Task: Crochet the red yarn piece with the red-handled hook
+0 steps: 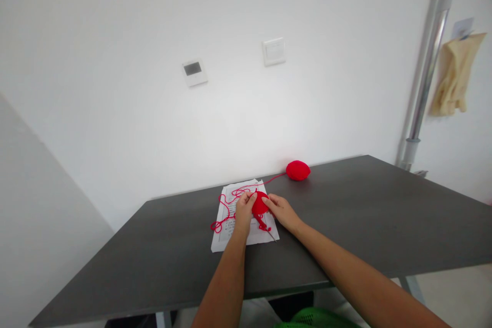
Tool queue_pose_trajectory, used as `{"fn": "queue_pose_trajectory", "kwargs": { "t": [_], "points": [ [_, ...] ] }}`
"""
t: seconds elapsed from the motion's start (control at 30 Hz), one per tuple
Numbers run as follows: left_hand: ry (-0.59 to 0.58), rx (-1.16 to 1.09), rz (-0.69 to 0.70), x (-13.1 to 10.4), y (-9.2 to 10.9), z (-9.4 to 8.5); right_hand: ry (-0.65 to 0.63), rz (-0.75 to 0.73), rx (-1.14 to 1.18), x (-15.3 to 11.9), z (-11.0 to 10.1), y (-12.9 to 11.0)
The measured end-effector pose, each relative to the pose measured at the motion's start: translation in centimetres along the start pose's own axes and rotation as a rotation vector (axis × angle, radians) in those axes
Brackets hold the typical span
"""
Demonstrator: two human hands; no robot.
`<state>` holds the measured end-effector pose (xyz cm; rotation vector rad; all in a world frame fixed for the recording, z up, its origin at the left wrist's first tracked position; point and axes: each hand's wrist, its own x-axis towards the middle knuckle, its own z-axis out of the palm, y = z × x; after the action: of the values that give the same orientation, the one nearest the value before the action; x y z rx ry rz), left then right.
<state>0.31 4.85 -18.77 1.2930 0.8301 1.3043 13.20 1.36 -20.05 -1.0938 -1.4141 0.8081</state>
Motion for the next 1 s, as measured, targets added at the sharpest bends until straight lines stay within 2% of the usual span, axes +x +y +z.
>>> {"fn": "queue_pose_trajectory", "kwargs": {
  "t": [0.17,0.4,0.67,0.8,1.0],
  "points": [
    [0.032,-0.116,0.027,-0.1,0.34,0.12,-0.138,0.041,0.123,0.03,0.24,0.35],
    [0.08,-0.276,-0.063,-0.1,0.59,0.26,-0.182,0.015,0.226,0.38,0.21,0.57],
    [-0.038,-0.266,-0.106,0.07,0.15,-0.29,-0.19,0.059,0.323,0.5,0.41,0.64],
    [-0.048,-0.203,-0.092,0.15,0.01,-0.37,-0.143,0.065,0.3,0.39,0.3,0.48],
    [-0.111,-0.166,-0.119,-0.38,0.39,0.43,0.04,-0.028,0.09,0.23,-0.11,0.09]
  ]
}}
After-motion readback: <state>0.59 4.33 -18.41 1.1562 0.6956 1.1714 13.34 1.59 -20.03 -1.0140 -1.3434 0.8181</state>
